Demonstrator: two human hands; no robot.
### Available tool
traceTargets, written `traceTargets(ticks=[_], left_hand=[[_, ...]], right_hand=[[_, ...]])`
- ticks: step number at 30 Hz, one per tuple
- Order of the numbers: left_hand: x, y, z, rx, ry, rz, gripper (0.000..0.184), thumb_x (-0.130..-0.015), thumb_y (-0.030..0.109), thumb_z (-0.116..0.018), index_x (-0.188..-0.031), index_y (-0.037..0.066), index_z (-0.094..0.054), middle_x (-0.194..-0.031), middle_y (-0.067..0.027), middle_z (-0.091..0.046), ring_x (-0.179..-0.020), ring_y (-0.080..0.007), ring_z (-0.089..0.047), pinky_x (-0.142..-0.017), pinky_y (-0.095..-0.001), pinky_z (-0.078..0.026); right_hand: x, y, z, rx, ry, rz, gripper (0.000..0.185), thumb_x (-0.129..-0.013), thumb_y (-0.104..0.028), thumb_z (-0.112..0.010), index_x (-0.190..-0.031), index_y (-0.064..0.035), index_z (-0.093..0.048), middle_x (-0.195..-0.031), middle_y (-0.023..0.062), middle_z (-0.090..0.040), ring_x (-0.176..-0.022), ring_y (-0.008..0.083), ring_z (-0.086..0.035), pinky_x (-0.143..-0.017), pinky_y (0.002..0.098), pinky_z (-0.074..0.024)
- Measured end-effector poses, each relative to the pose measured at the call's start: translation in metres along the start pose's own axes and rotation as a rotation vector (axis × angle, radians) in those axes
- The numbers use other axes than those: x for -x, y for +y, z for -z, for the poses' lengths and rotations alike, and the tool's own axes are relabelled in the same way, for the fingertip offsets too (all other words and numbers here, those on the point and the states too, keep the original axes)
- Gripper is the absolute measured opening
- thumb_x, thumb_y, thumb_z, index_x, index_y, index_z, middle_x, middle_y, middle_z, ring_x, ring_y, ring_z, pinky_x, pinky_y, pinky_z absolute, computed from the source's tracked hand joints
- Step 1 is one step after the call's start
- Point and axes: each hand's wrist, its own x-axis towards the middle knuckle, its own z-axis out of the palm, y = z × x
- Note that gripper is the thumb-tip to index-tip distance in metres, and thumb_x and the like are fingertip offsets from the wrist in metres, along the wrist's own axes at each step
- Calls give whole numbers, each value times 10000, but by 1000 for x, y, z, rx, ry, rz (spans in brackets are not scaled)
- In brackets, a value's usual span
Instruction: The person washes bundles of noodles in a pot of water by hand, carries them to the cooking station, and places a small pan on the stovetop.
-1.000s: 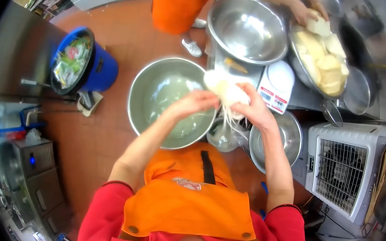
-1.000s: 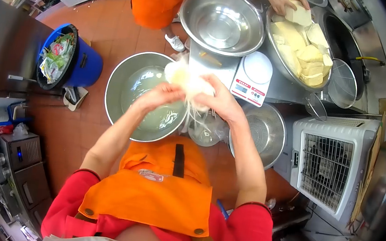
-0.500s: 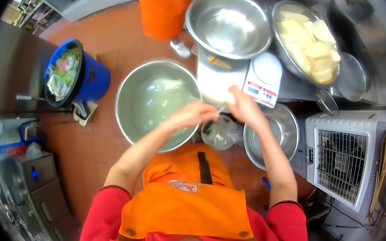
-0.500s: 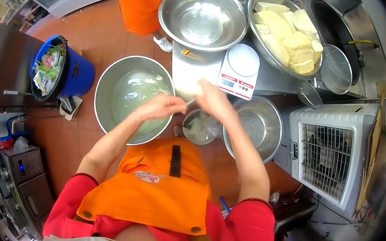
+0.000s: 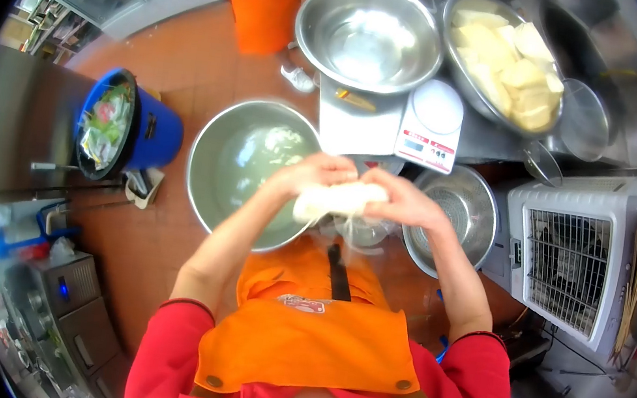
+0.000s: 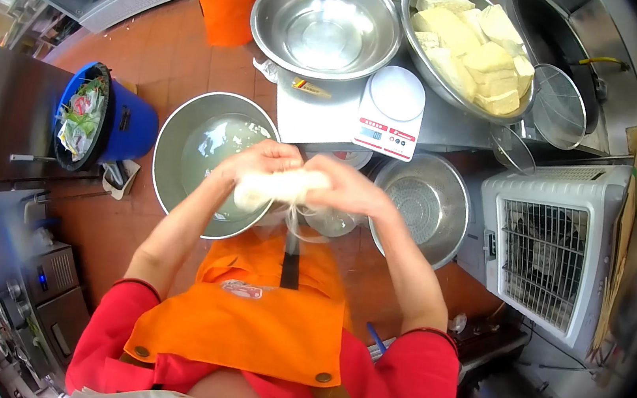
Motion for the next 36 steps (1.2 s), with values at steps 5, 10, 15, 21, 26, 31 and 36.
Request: traceTargets(ticks=[5, 10, 15, 21, 26, 31, 36], left_hand=[[-29, -32, -29, 856, 91, -95, 102, -877, 136, -601, -942, 58, -600, -846, -8, -603, -724, -87, -568, -626, -208, -475], [-34, -45, -33, 323, 204, 31, 148, -920, 201, -566, -888, 60, -599, -717, 33, -498, -606, -50, -414, -537, -188, -338], [12, -70, -12, 253, 328, 87, 210, -949, 226, -533, -846, 52, -588, -706, 36, -494, -585, -48, -379, -536, -183, -309], [59, -107, -2, 338, 534, 198, 200, -956, 213, -520, -843, 62, -586, -683, 31, -504, -572, -56, -385, -528, -184, -310], [79, -135, -1, 407, 564, 206, 171, -934, 244, -558, -876, 92, -608, -749, 43, -547, -649, -45, -451, -578, -181, -357], [76, -133, -7, 438, 597, 188, 183, -952, 215, -533, -846, 79, -593, -683, 34, -517, -568, -58, -403, -526, -182, -322], [74, -124, -7, 460, 612, 161, 180, -954, 212, -532, -845, 82, -593, -702, 34, -516, -583, -55, -400, -538, -178, -324]], right_hand=[[3, 19, 4, -528, 182, 83, 497, -800, -59, -678, -1267, -46, -510, -1144, 52, -580, -1026, 153, -554, -872, 280, -453], [22, 54, 47, -531, 346, 19, 495, -820, -39, -644, -1291, -32, -492, -1159, 55, -585, -1036, 140, -556, -883, 276, -458], [33, 76, 126, -120, 687, -84, 432, -805, -64, -649, -1216, -19, -525, -1097, 75, -598, -990, 146, -565, -852, 281, -459], [-6, 118, 182, 180, 686, -76, 428, -779, -92, -666, -1188, -128, -547, -1130, 99, -590, -1045, 223, -559, -897, 322, -432], [-15, 147, 202, 393, 736, -64, 571, -724, -140, -699, -1257, -129, -496, -1262, 157, -509, -1185, 304, -482, -978, 379, -396], [-11, 135, 204, 463, 698, -69, 679, -699, -155, -709, -1316, -104, -432, -1278, 185, -490, -1220, 313, -456, -1021, 372, -366], [-6, 122, 201, 560, 680, -15, 691, -696, -113, -702, -1325, -80, -418, -1284, 193, -494, -1227, 302, -460, -1027, 353, -359]])
